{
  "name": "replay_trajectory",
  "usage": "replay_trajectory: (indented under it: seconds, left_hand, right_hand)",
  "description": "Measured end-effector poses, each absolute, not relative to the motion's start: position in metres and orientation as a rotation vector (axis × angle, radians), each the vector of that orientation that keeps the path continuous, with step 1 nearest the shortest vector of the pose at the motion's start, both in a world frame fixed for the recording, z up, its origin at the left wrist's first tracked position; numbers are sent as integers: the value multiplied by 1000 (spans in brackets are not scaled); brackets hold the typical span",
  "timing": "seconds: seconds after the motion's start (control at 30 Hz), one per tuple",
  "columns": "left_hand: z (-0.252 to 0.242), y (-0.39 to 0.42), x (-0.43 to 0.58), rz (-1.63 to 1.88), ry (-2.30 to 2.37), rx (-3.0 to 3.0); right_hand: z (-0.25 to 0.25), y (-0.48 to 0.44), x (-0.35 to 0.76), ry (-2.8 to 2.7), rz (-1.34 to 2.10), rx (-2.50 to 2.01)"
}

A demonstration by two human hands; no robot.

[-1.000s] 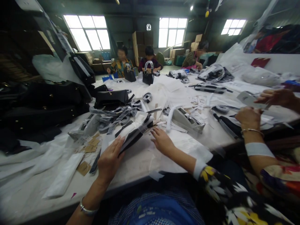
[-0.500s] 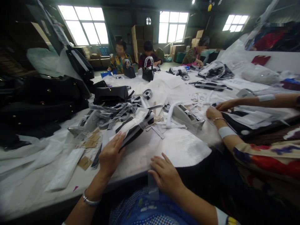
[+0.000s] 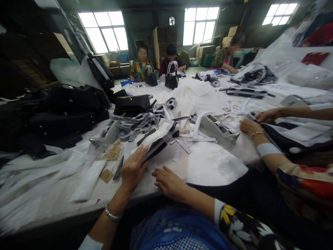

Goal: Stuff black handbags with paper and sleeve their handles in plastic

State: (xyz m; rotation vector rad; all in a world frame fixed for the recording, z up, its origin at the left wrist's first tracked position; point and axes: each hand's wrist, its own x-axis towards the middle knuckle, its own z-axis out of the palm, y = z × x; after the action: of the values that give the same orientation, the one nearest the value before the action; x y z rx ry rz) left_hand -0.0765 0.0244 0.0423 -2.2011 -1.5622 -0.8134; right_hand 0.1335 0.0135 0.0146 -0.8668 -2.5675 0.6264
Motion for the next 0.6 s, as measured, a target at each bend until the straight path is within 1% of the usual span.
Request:
replay_trajectory:
  seconds: [0.1,0.2,0.3,0.43,0.5,0.6]
  left_hand:
    - [45,25,-79,-816,-1586,-2199]
    - [46,27,-82,-831,-1598,-2178]
    - [47,29,-82,-828,-1578,-2174]
    - [54,34,-77,-813,-1482,-2176]
    - [62,36,-74,-826,-1409,-2149]
    - [73,32,-66,-838,-1315,-2113]
  right_hand:
    - [16,42,117,-2490,551,-973]
    - [10,35,118,-2491,444,-975]
    - [1,27,120,-2601,394,-899]
    - [-2,46,109,-2675,431,-719]
    - [3,51,111,-2631,404,-601]
    - [20,35,129,-2516,325,-441]
